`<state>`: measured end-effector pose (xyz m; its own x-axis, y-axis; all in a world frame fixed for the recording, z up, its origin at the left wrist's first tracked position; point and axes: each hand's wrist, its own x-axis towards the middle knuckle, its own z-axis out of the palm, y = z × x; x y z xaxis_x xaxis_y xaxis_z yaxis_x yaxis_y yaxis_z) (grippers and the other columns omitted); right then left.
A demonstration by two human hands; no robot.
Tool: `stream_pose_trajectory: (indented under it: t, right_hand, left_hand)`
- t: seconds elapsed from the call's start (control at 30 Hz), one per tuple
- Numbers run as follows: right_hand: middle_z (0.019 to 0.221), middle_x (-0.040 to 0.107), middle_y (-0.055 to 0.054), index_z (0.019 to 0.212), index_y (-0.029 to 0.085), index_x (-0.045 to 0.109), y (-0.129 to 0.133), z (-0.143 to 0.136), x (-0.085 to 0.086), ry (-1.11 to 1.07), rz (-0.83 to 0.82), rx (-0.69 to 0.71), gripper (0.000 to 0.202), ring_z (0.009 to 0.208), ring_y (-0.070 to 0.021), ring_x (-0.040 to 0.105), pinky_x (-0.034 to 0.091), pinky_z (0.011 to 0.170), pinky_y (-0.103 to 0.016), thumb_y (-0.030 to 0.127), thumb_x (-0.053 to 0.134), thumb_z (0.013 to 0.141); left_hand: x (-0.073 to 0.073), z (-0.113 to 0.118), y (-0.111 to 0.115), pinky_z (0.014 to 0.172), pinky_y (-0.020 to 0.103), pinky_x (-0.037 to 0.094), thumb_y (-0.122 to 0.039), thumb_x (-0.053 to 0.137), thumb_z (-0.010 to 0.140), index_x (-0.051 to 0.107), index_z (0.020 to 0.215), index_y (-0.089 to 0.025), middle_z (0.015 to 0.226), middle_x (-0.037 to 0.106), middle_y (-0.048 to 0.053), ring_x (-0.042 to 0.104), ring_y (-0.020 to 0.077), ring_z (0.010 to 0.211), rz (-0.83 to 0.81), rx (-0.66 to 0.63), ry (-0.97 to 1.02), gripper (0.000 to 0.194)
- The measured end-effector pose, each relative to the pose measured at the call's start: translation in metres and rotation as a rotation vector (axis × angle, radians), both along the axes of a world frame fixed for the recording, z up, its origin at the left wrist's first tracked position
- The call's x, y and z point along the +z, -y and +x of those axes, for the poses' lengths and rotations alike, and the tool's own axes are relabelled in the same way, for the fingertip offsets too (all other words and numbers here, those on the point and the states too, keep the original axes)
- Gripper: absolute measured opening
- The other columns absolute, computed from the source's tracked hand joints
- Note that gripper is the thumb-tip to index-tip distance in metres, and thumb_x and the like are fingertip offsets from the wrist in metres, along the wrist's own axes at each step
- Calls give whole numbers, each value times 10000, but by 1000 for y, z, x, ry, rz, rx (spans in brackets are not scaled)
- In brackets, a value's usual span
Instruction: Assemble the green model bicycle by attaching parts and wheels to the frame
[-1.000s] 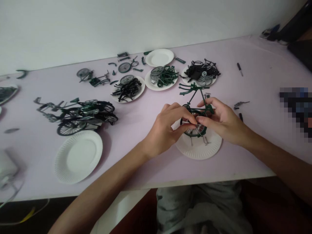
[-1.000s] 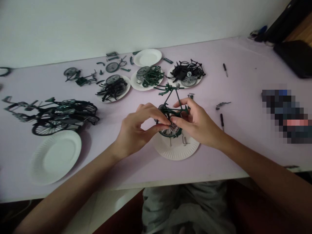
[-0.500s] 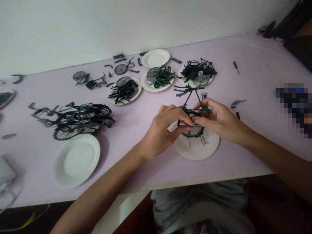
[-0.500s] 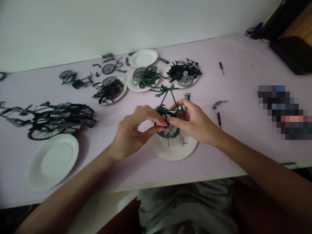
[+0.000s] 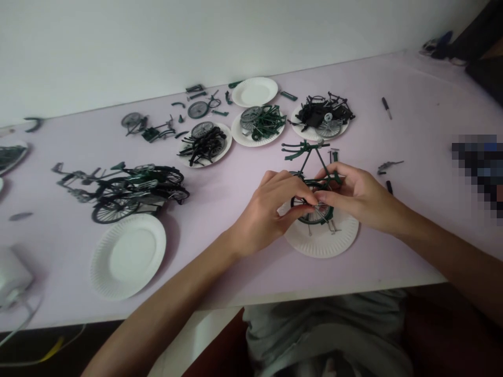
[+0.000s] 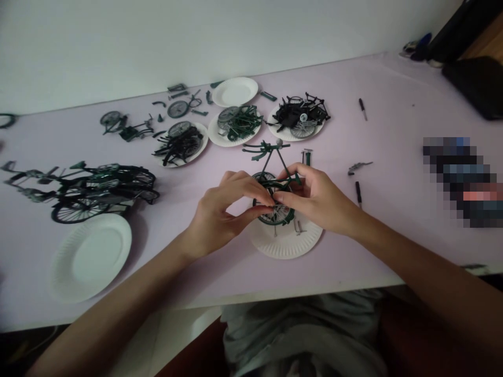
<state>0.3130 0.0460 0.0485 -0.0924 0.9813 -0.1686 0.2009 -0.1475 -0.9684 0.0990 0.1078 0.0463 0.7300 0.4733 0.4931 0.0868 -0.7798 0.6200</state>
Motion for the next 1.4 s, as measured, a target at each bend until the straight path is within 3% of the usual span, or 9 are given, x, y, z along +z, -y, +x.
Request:
stream_pose_trajectory:
  t: [0.23,0.9,1.4]
  right_hand:
    - [923,656,-27,1095,203,645,-1,-1,-3,-44,-6,-22,297,806,-160,630,501,661,-280,376,768,887]
    - [1007,670,-62,1128,222,638,0,0,-7,-60,-3,-21,380,862,-191,639,523,625,-278,448,796,867]
    - [938,641,-31,1124,217,636,-1,0,-7,-76,28,-20,348,798,-163,613,500,645,-279,421,783,884]
  left_hand:
    - [-2,0,0,889,345,425,-141,718,953,660,995,-209,931,756,-5,649,150,886,17,-18,16,99]
    - [1,1,0,858,362,455,-190,744,945,691,981,-219,932,785,16,700,167,878,74,-29,27,71]
    - [-1,1,0,840,373,442,-191,723,963,683,998,-211,967,782,33,695,174,898,90,-20,20,57]
